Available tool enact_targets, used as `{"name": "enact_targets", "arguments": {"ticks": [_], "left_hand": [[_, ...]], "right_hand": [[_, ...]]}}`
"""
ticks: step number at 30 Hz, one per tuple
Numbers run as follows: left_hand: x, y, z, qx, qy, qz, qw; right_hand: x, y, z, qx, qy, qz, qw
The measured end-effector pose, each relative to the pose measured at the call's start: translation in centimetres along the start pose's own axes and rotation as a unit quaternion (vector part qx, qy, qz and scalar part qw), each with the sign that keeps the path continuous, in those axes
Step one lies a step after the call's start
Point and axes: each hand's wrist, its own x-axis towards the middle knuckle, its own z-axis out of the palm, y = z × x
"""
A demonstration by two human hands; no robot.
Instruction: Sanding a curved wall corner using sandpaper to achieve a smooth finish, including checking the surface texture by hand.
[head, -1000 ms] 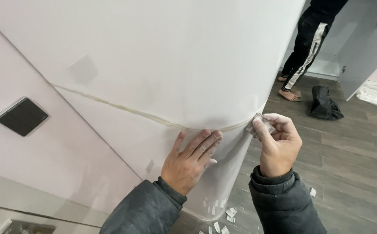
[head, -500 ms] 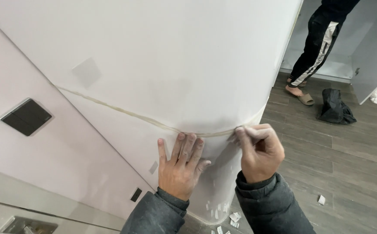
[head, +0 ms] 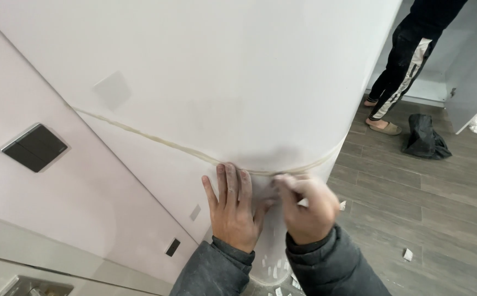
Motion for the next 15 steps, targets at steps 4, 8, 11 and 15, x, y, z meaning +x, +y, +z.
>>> {"name": "enact_targets", "arguments": {"ticks": [4, 8, 11, 15], "left_hand": [[-0.4, -1.3, 0.0, 0.001, 0.000, -0.003, 1.000], [-0.7, -2.5, 0.1, -0.002, -0.014, -0.029, 0.999], [-1.1, -2.8, -0.1, -0.015, -0.026, -0.036, 0.999], [-1.3, -4.9, -0.8, -0.004, -0.056, -0.077, 0.995]], "right_hand": [[-0.3, 2.1, -0.4, -0.022, 0.048, -0.042, 0.998], [0.0, 0.3, 0.9, -0.035, 0.071, -0.003, 0.997], [0.6, -1.0, 1.3, -0.069, 0.022, -0.071, 0.995], [-1.0, 2.4, -1.1, -0.090, 0.078, -0.029, 0.992]]}}
